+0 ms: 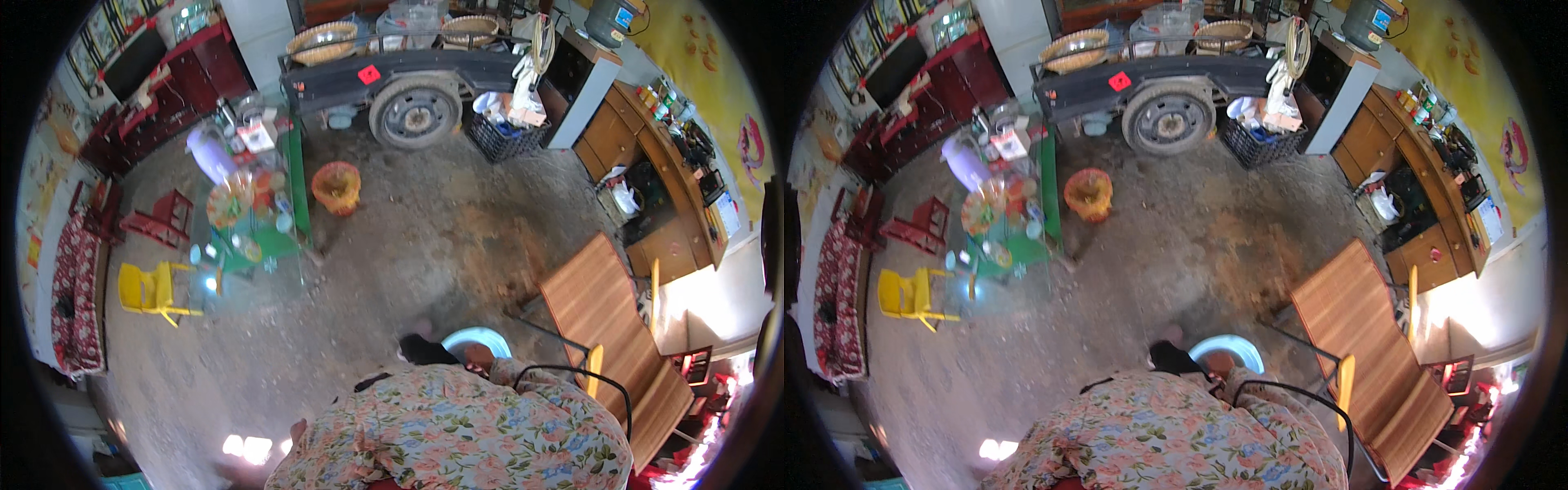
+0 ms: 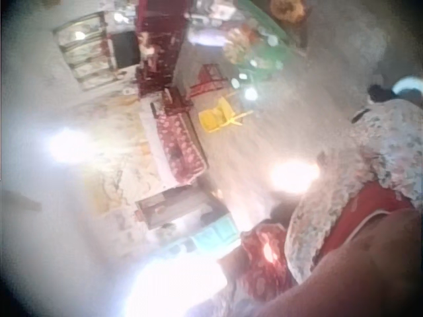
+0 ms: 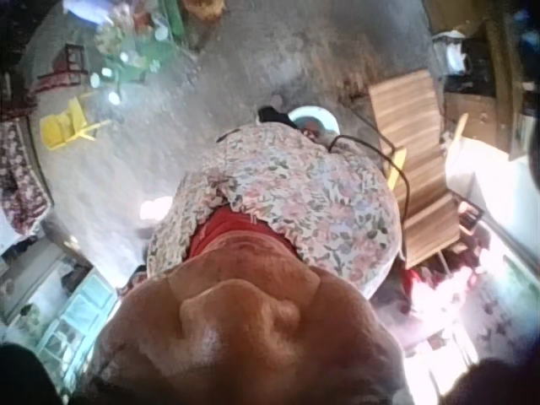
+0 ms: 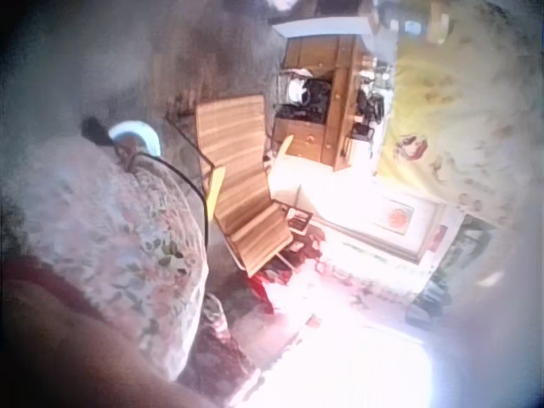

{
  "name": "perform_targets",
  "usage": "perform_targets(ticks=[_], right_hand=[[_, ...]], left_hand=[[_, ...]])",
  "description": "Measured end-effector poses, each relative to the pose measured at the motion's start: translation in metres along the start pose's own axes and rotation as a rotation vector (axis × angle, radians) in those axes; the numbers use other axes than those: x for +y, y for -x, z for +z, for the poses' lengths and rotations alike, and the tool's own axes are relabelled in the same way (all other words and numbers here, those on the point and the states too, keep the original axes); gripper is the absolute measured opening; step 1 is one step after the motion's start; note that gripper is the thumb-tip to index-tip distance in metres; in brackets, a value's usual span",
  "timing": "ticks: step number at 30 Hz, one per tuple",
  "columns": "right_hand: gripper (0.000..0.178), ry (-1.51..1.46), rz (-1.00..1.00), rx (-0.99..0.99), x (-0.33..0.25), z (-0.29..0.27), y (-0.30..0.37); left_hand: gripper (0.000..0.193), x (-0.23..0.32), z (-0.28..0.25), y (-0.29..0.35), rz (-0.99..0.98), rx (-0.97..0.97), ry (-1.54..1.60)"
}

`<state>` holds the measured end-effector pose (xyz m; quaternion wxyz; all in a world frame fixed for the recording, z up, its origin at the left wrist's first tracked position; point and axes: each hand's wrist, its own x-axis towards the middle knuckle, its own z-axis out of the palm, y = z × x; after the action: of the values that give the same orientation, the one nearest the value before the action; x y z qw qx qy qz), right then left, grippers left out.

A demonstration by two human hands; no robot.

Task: The person assembles a folding bamboo chair by unfolding the frame, attaching the red seat cushion, and securing the bamboo slats. They then place the assembled chair on the floor and briefly handle nearby slippers.

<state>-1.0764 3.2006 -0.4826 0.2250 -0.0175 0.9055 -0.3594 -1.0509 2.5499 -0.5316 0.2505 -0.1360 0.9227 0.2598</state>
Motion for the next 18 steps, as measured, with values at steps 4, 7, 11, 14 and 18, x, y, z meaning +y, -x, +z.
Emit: perform_targets(ticks=[4, 7, 11, 14, 18], right_hand=[[0.027, -0.738, 0.460, 0.171, 0.011, -0.051, -0.047], [0.017, -0.217, 0.185, 0.224, 0.027, -0.096, -0.076], [0.017, -0.949, 0.578, 0.475, 0.038, -0.149, -0.086], [0.018, -1.150, 0.657, 0.674, 0.050, -0.158, -0.077], [0.019, -0.898, 0.877, 0.579, 0.081, -0.132, -0.043]], left_hand=[[0.024, 0.117, -0.051, -0.071, 0.072, -0.054, 0.229], [0.025, 0.244, -0.084, -0.126, -0.132, -0.028, 0.916], [0.030, 0.386, -0.104, -0.186, -0.087, -0.162, 0.782], [0.029, 0.454, -0.097, -0.220, -0.059, -0.241, 0.637], [0.025, 0.488, -0.084, -0.295, 0.072, -0.468, 0.414]])
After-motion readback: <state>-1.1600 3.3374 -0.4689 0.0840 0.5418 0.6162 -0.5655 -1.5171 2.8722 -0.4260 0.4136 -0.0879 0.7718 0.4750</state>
